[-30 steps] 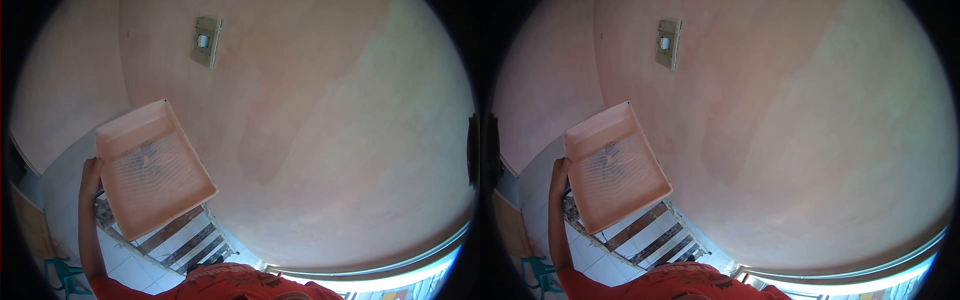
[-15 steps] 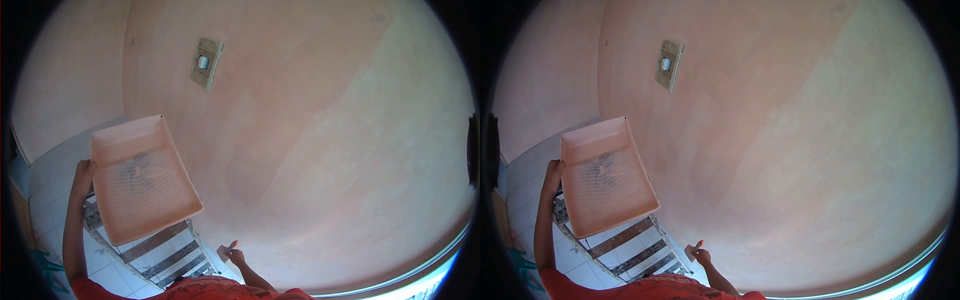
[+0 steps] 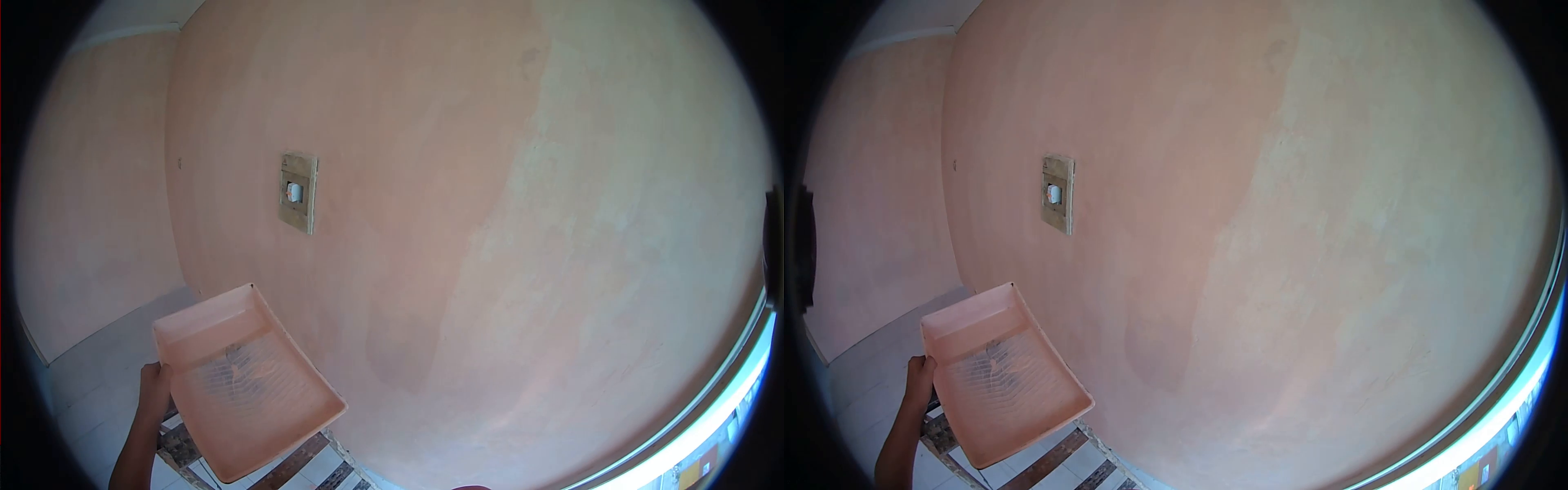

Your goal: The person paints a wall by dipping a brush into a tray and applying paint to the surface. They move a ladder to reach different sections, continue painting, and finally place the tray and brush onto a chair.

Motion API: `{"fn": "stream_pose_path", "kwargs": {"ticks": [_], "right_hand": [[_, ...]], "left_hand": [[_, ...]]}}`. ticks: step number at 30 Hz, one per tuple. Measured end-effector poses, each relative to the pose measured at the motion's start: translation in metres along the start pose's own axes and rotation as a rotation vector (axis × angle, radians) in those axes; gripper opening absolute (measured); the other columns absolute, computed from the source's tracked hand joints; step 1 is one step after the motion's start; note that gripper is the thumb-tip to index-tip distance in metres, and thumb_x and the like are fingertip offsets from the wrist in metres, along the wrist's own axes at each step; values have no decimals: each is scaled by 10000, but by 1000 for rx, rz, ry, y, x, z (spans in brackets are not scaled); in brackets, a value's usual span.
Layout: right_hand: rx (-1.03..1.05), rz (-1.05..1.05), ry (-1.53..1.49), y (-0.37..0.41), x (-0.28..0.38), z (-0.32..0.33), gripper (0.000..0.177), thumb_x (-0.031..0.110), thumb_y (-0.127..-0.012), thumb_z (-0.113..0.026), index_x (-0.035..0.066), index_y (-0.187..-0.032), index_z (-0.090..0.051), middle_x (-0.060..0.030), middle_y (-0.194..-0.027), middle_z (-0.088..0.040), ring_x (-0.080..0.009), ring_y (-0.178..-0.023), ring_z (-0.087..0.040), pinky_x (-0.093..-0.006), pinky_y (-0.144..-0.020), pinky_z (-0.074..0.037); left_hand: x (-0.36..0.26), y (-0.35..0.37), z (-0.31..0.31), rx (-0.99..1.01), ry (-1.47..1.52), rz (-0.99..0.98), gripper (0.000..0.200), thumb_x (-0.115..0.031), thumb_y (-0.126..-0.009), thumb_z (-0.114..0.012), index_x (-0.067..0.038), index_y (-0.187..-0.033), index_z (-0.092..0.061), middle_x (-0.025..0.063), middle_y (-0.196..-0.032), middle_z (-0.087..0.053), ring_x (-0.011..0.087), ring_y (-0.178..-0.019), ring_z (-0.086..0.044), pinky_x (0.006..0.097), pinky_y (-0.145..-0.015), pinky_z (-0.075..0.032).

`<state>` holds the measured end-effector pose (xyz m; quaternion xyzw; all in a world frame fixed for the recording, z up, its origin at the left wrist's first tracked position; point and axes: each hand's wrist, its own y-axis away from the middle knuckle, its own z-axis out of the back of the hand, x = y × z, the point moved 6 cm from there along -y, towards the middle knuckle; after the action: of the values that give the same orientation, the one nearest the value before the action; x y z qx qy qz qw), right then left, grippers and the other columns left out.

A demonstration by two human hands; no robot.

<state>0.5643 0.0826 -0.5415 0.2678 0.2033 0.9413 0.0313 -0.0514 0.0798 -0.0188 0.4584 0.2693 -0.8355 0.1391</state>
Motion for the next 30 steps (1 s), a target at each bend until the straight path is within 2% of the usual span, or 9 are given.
{"fn": "stream_pose_path", "kwargs": {"ticks": [2, 5, 7, 11, 13, 14, 16, 19, 30], "right_hand": [[-64, -32, 10, 7, -22, 13, 609, 631, -851, -583, 74, -1026, -757, -176, -987, -730, -335, -938, -703, -463, -821, -536], [-163, -93, 42, 29, -65, 40, 606, 627, -851, -584, 73, -1026, -757, -179, -975, -728, -338, -929, -704, -464, -815, -536], [-214, -142, 51, 58, -88, 45, 604, 625, -851, -584, 73, -1026, -757, -182, -967, -727, -339, -922, -704, -465, -811, -536], [-302, -233, 47, 124, -110, 31, 600, 619, -851, -586, 71, -1026, -756, -186, -951, -725, -342, -910, -705, -467, -802, -537], [-351, -265, 49, 150, -110, 29, 598, 616, -850, -587, 71, -1026, -756, -188, -943, -724, -344, -903, -705, -468, -798, -537], [-373, -280, 50, 163, -109, 25, 597, 615, -850, -587, 70, -1026, -756, -189, -939, -724, -344, -900, -705, -469, -796, -537], [-416, -305, 56, 185, -108, 20, 595, 612, -850, -588, 70, -1026, -755, -191, -931, -723, -346, -894, -705, -469, -792, -538], [-484, -322, 77, 201, -110, 27, 592, 608, -850, -589, 69, -1026, -755, -195, -919, -721, -348, -885, -706, -471, -786, -538], [-751, -315, 161, 184, -104, 84, 580, 593, -849, -593, 65, -1026, -753, -207, -875, -716, -356, -850, -707, -476, -763, -540]], "left_hand": [[5, -3, -1, -13, 10, -4, 449, -259, -885, -494, 166, -840, -630, 124, -725, -664, 160, -692, -603, 380, -610, -457], [12, -5, -7, 92, 124, 46, 465, -302, -906, -529, 145, -814, -619, 96, -725, -625, 165, -696, -573, 377, -626, -437], [10, -6, -7, 62, 151, -25, 445, -244, -908, -478, 173, -844, -621, 111, -733, -668, 161, -697, -602, 386, -629, -462], [18, -11, -8, 69, 136, -77, 448, -247, -918, -479, 173, -852, -622, 150, -716, -667, 177, -684, -609, 401, -633, -458], [10, -10, -4, 55, 28, -101, 476, -283, -929, -481, 162, -834, -621, 245, -734, -660, 303, -691, -642, 453, -663, -457], [13, -11, -3, 64, 32, -106, 476, -283, -929, -481, 162, -834, -621, 245, -734, -660, 303, -691, -642, 453, -663, -457], [23, -15, 0, -39, -272, -117, 506, -324, -938, -477, 140, -785, -613, 318, -778, -624, 461, -754, -619, 524, -717, -449], [21, -11, 0, -84, -371, -114, 524, -356, -940, -468, 114, -750, -600, 319, -827, -610, 523, -836, -573, 565, -774, -436], [-2, 1, 7, 20, -433, -29, 488, -343, -933, -457, 83, -777, -635, 313, -863, -624, 490, -865, -607, 564, -816, -451]]}}
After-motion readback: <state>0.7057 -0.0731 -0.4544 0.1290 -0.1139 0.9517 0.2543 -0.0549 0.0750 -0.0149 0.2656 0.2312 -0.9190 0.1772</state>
